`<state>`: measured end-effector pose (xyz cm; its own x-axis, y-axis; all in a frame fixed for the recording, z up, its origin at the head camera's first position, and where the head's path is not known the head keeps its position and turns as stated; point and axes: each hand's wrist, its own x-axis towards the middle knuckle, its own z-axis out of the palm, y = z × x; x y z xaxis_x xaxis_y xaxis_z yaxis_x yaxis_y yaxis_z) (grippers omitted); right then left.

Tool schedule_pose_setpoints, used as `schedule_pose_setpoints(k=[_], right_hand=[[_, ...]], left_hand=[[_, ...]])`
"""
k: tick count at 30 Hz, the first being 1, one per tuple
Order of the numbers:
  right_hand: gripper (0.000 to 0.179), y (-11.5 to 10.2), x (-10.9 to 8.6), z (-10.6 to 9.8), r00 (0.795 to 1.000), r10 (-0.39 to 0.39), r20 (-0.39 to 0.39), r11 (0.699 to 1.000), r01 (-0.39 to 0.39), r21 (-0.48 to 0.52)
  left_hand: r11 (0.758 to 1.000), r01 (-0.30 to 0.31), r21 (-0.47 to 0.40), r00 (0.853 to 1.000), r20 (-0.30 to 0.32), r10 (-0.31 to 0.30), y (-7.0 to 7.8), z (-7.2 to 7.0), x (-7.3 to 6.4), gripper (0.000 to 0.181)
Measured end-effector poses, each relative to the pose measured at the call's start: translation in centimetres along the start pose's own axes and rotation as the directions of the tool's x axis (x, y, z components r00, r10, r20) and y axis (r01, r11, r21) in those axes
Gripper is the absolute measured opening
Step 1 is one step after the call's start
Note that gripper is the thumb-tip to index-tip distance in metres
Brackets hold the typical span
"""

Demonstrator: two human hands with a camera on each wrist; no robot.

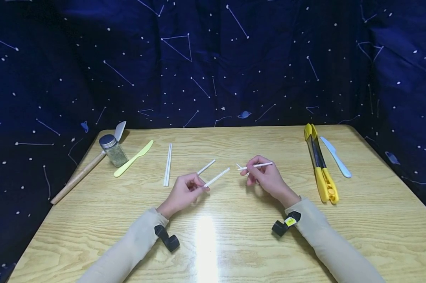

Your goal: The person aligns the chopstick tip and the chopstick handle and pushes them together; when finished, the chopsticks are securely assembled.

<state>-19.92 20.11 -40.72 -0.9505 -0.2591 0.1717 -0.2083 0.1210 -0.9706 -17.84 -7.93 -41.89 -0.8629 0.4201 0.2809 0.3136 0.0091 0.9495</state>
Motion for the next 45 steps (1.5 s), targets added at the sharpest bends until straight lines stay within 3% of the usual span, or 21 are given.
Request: schedule_pose_setpoints(k=[7, 25, 34, 41, 45], right_hand=[[0.014, 0.0, 0.1, -0.1, 1.000, 0.011, 0.009, 1.000, -0.011, 0.001], [0.018, -0.1, -0.2, 0.0, 0.995, -0.044, 0.086, 0.998, 0.041, 0.039], [0.017, -0.1, -0.1, -0.1, 0.991, -0.019, 0.130, 1.000, 0.017, 0.021], [0.019, 0.2, 0.0, -0.6, 0.972, -0.017, 0.234, 0.999, 0.009, 0.032], [0.020, 0.4, 0.0, -0.9, 0.967, -0.021, 0.256, 0.999, 0.012, 0.036]], left_hand=[[1.000, -0.003, 0.017, 0.999, 0.046, 0.002, -2.5, 0.5, 0.0, 0.009], [0.999, 0.024, 0.046, 0.997, 0.069, -0.027, -2.5, 1.0, 0.0, 0.009], [0.993, -0.043, 0.109, 0.995, 0.092, 0.033, -2.7, 0.8, 0.0, 0.012], [0.988, -0.083, 0.133, 0.989, 0.129, 0.066, -3.0, 0.8, -0.1, 0.015], [0.985, -0.090, 0.144, 0.986, 0.149, 0.069, -3.0, 0.8, -0.1, 0.014]])
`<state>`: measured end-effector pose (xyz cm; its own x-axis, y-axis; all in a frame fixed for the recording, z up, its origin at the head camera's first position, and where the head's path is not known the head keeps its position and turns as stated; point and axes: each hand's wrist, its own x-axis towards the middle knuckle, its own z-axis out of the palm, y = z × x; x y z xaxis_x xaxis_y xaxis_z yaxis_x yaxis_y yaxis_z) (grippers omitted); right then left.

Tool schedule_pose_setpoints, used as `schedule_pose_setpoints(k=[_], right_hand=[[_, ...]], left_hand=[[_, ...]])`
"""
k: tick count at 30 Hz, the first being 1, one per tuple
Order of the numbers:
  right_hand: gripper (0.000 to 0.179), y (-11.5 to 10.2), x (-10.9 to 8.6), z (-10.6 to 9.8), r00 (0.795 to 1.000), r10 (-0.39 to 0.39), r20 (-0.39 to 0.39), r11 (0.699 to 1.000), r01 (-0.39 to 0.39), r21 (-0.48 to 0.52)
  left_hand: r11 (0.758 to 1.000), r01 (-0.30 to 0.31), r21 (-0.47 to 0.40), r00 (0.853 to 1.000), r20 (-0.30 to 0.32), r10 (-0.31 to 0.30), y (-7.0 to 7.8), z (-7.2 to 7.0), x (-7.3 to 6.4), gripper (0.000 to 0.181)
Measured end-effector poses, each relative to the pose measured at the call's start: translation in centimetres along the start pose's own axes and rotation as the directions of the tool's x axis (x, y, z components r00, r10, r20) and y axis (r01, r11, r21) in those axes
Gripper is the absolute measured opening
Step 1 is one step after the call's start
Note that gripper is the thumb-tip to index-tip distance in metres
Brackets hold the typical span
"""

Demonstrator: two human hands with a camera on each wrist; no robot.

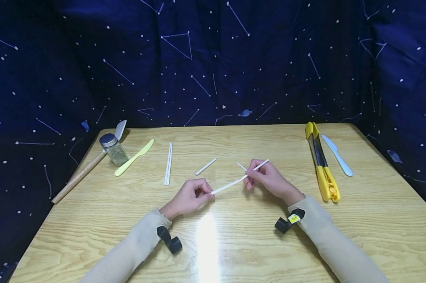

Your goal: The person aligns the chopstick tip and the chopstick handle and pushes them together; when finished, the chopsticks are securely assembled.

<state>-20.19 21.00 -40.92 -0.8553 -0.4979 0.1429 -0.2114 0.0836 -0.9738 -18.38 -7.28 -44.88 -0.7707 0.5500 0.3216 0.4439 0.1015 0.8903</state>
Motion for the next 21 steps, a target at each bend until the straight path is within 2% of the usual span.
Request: schedule_pose_setpoints(k=[10, 16, 21], right_hand=[[0.017, -0.13, -0.07, -0.26, 1.000, 0.020, 0.004, 1.000, -0.020, -0.001], [0.017, -0.13, -0.10, -0.28, 0.999, 0.036, -0.004, 0.999, -0.036, -0.003], [0.022, -0.08, -0.09, -0.29, 0.999, 0.041, -0.005, 0.999, -0.041, -0.004]], left_hand=[[1.000, 0.012, 0.008, 0.999, 0.042, -0.013, 0.01, -0.05, 0.06, 0.007], [0.999, 0.025, 0.023, 0.999, 0.043, -0.026, 0.24, -0.03, 0.08, 0.007], [1.000, 0.028, 0.004, 0.999, 0.038, -0.028, 0.13, 0.03, 0.10, 0.008]])
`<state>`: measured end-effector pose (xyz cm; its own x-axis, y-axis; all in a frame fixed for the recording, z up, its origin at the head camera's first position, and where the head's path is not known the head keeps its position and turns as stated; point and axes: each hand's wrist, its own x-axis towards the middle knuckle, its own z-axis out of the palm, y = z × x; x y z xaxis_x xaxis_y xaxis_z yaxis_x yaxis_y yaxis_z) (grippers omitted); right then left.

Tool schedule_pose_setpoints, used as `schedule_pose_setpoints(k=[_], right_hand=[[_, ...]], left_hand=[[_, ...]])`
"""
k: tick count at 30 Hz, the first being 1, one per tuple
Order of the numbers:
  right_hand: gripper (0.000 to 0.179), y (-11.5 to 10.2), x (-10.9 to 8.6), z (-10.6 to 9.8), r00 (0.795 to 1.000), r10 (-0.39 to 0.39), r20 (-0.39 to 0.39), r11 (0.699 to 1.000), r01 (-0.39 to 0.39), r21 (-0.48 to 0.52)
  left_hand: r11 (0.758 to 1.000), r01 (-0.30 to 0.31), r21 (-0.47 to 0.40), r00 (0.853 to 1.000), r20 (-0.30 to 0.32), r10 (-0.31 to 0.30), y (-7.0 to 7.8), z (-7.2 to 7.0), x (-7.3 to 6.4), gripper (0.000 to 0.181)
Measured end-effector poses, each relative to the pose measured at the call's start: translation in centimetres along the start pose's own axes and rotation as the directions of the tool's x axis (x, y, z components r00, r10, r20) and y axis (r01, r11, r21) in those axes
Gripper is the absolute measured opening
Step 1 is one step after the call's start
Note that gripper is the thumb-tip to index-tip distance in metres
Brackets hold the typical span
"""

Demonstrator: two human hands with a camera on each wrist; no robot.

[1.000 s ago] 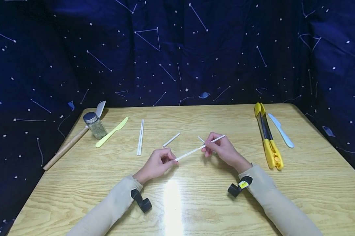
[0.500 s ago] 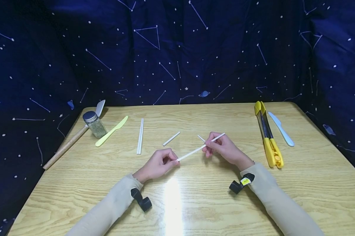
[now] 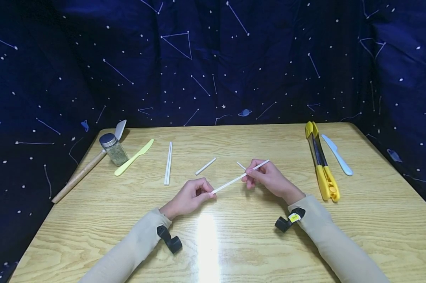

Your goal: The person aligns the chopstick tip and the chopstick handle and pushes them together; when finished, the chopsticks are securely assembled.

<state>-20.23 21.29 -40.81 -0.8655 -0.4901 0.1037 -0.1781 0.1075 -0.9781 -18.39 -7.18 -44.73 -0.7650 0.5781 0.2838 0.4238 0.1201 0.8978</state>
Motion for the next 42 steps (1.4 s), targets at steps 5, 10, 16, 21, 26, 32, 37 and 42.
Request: schedule_pose_setpoints(k=[5, 10, 16, 21, 26, 32, 37, 42], right_hand=[[0.021, 0.1, 0.0, 0.2, 1.000, 0.008, -0.013, 1.000, -0.008, 0.013], [0.017, 0.0, 0.1, 0.5, 1.000, 0.004, -0.023, 1.000, -0.004, 0.020], [0.018, -0.3, 0.1, 0.6, 0.999, 0.018, -0.032, 1.000, -0.017, 0.025], [0.017, -0.4, 0.3, 0.9, 0.996, 0.056, -0.065, 0.998, -0.056, 0.006], [0.024, -0.5, 0.5, 1.4, 0.994, 0.084, -0.069, 0.996, -0.085, -0.022], [0.027, -0.8, 0.4, 1.6, 0.994, 0.087, -0.071, 0.996, -0.089, -0.023], [0.027, -0.8, 0.4, 1.6, 0.995, 0.092, -0.027, 0.995, -0.093, -0.021], [0.025, -0.9, 0.3, 1.8, 0.996, 0.084, 0.023, 0.996, -0.083, -0.033]], left_hand=[[1.000, -0.003, 0.005, 1.000, -0.021, 0.003, 0.1, 0.0, 0.0, 0.007], [1.000, -0.002, 0.028, 0.999, -0.051, 0.003, 0.4, 0.3, 0.0, 0.006], [1.000, -0.004, 0.030, 0.999, -0.045, 0.005, 0.5, 0.8, 0.0, 0.006], [1.000, -0.018, 0.016, 0.999, -0.051, 0.019, 0.7, 0.9, 0.1, 0.005], [1.000, -0.013, -0.002, 0.999, -0.041, 0.013, 0.9, 0.8, 0.1, 0.006], [0.997, -0.024, -0.073, 1.000, -0.015, 0.023, 1.1, 0.4, -0.1, 0.005], [0.993, -0.062, -0.102, 0.998, -0.003, 0.062, 1.2, 0.2, -0.1, 0.006], [0.992, -0.075, -0.098, 0.997, 0.004, 0.075, 1.5, 0.5, 0.1, 0.015]])
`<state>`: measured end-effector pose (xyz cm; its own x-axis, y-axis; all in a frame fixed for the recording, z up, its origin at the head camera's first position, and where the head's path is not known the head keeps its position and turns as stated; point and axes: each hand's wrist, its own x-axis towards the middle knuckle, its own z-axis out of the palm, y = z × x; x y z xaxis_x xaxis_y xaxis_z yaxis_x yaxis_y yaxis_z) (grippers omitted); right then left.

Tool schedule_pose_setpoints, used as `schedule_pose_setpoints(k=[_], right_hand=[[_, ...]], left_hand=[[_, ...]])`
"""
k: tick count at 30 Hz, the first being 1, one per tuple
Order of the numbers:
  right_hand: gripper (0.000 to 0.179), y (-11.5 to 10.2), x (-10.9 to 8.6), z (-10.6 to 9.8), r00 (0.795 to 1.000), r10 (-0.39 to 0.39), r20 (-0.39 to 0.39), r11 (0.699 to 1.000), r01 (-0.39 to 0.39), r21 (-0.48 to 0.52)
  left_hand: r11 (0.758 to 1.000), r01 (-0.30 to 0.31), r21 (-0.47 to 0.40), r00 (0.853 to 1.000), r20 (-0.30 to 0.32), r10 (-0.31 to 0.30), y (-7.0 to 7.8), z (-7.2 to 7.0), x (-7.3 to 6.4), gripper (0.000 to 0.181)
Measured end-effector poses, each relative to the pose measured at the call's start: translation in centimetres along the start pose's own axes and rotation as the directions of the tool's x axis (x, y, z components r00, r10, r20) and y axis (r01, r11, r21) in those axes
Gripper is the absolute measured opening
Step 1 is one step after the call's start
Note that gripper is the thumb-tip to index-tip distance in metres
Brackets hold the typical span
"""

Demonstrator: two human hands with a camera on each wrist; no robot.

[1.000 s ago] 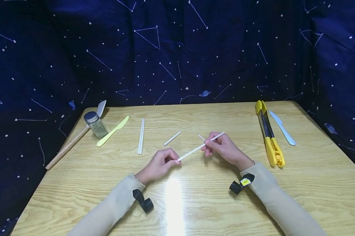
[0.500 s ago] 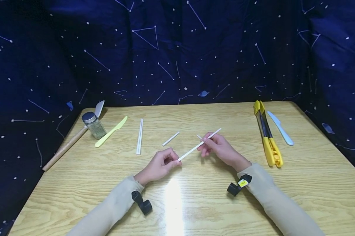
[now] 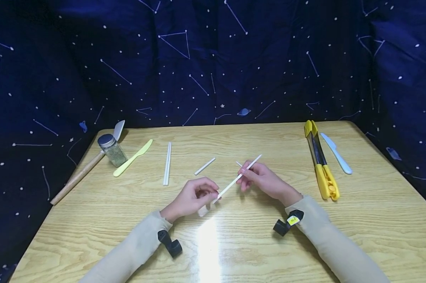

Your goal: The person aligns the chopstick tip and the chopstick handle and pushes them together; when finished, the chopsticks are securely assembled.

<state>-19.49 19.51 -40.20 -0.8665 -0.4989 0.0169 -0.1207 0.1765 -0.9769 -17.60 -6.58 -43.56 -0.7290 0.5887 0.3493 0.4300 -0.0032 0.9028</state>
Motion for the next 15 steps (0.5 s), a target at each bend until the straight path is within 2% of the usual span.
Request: schedule_pose_setpoints(k=[8, 15], right_hand=[[0.030, -0.2, -0.1, 0.9, 0.997, -0.014, 0.076, 0.999, 0.017, -0.040], [0.025, -0.4, -0.3, 1.3, 0.997, -0.024, 0.075, 0.994, 0.032, -0.105]], left_hand=[[1.000, 0.007, -0.016, 0.998, 0.065, -0.006, 0.2, 0.6, 0.0, 0.023], [0.999, 0.006, -0.045, 0.991, 0.137, 0.001, 0.6, 1.1, 0.0, 0.014]])
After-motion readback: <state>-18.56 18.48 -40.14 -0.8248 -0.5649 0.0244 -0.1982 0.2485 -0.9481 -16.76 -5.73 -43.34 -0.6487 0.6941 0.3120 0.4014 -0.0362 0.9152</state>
